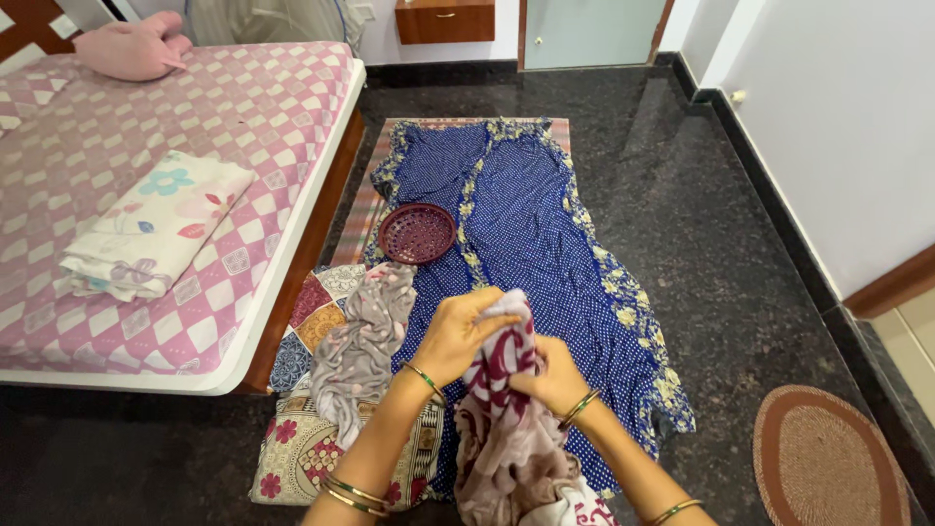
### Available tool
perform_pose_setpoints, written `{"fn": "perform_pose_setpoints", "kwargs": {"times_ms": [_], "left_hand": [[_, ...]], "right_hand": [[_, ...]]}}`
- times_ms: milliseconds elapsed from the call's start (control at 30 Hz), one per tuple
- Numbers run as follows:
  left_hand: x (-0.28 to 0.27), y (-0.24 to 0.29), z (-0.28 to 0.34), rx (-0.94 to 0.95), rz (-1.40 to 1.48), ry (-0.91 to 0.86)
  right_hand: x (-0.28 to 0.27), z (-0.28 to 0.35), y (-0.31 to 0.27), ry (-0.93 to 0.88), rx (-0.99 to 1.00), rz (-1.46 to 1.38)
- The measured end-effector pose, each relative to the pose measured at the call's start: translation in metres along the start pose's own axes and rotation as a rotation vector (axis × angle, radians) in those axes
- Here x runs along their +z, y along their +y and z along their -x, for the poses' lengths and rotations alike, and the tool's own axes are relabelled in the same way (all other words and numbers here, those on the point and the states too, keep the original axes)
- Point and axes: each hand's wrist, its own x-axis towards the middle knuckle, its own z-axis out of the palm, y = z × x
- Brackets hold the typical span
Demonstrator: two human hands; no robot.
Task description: The person folds a floral towel and places it on the bed. Then the person picks up a maroon and white patterned towel, unfolds it, and begins folding it on the floor.
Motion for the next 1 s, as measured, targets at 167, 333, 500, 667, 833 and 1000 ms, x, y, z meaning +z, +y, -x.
{"fn": "perform_pose_setpoints", "kwargs": {"times_ms": [167, 333, 500, 667, 833, 1000], "left_hand": [[-0.011, 0.013, -0.012, 0.047, 0.108, 0.355], [-0.052, 0.020, -0.022, 0.059, 0.112, 0.629], [-0.090, 0.022, -0.010, -0.030, 0.076, 0.817], [-0.132, 0.015, -0.003, 0.104, 0.288, 1.174], [-0.197, 0.009, 0.023, 0.301, 0.018, 1.390], [-0.221, 0.001, 0.068, 0.245, -0.176, 1.402]], "right_hand": [[0.013, -0.001, 0.066, 0.394, 0.236, 0.612], [0.005, -0.006, 0.134, 0.623, 0.211, 0.696], [-0.058, -0.091, 0.084, 0.837, -0.040, 0.631], [-0.118, -0.243, -0.143, 0.956, -0.719, 0.649], [-0.056, -0.264, -0.271, 0.628, -1.434, 0.561], [0.004, -0.211, -0.189, 0.107, -1.019, 0.802]]}}
